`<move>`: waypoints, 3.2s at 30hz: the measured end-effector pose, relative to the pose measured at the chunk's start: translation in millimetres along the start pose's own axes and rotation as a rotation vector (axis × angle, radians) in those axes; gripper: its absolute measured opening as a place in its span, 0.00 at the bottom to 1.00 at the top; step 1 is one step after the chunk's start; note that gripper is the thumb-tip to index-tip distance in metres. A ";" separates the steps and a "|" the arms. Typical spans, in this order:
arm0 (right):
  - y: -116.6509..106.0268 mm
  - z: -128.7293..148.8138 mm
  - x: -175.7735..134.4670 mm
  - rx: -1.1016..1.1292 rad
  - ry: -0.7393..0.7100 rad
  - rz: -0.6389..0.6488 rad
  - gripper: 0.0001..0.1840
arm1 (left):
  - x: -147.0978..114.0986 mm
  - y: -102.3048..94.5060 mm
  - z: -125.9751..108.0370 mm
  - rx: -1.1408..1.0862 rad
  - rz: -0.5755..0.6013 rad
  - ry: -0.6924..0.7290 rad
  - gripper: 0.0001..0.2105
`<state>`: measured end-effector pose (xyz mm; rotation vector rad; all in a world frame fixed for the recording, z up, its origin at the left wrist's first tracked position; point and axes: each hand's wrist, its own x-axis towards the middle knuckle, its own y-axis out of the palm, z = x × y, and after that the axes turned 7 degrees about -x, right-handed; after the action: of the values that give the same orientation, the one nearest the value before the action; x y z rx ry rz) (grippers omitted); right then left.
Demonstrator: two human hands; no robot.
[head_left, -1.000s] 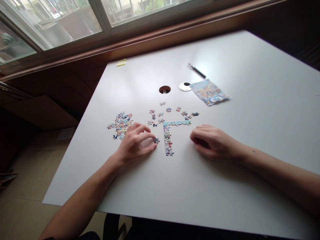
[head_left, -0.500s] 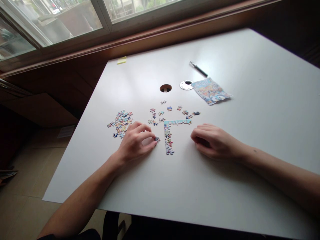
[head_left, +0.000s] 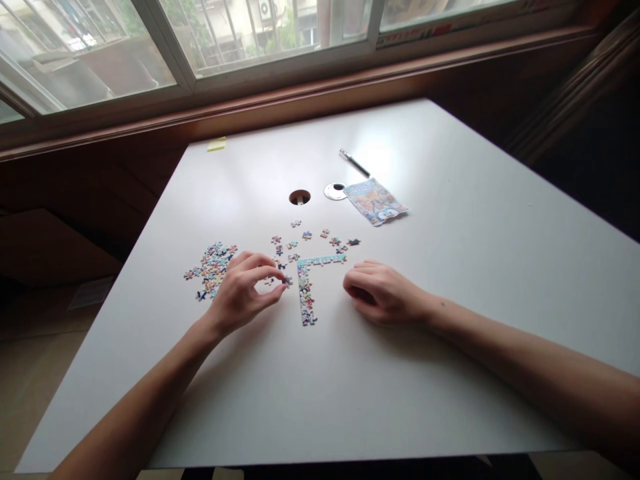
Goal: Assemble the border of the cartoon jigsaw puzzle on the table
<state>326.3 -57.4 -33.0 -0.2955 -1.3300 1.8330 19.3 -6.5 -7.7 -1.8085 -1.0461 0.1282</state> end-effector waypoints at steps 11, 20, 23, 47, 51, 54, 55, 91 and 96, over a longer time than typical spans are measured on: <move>0.8 0.2 -0.1 0.015 0.003 -0.014 0.11 | 96.6 29.4 15.8 0.106 0.147 -0.009 0.03; 3.2 -3.1 -3.1 0.012 -0.006 -0.002 0.12 | 34.6 -16.8 28.8 0.068 0.019 -0.040 0.06; 3.1 -3.7 -3.6 0.005 -0.009 0.002 0.12 | 12.9 -17.0 25.8 0.135 0.048 -0.005 0.09; 2.2 -5.1 -5.2 -0.005 -0.005 0.017 0.11 | 7.7 -18.2 27.1 0.218 0.236 0.072 0.12; 2.6 -5.4 -5.9 -0.009 0.006 0.028 0.11 | 7.5 -18.2 27.4 0.216 0.231 0.070 0.12; 2.8 -5.4 -6.5 -0.006 0.004 0.026 0.11 | 7.1 -18.1 28.1 0.217 0.233 0.062 0.13; 2.8 -5.3 -6.6 -0.005 0.001 0.022 0.11 | 7.0 -18.0 28.4 0.217 0.233 0.060 0.13; 0.5 -1.3 -1.7 -0.019 -0.001 -0.005 0.10 | 113.3 35.2 32.2 0.241 0.177 0.073 0.08; 0.7 -1.8 -2.2 -0.037 -0.015 -0.011 0.10 | 114.5 30.2 37.7 0.210 0.185 0.067 0.06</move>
<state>328.5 -57.9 -34.9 -0.2933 -1.3743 1.8068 88.9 96.5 -9.8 -1.7035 -0.7864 0.2776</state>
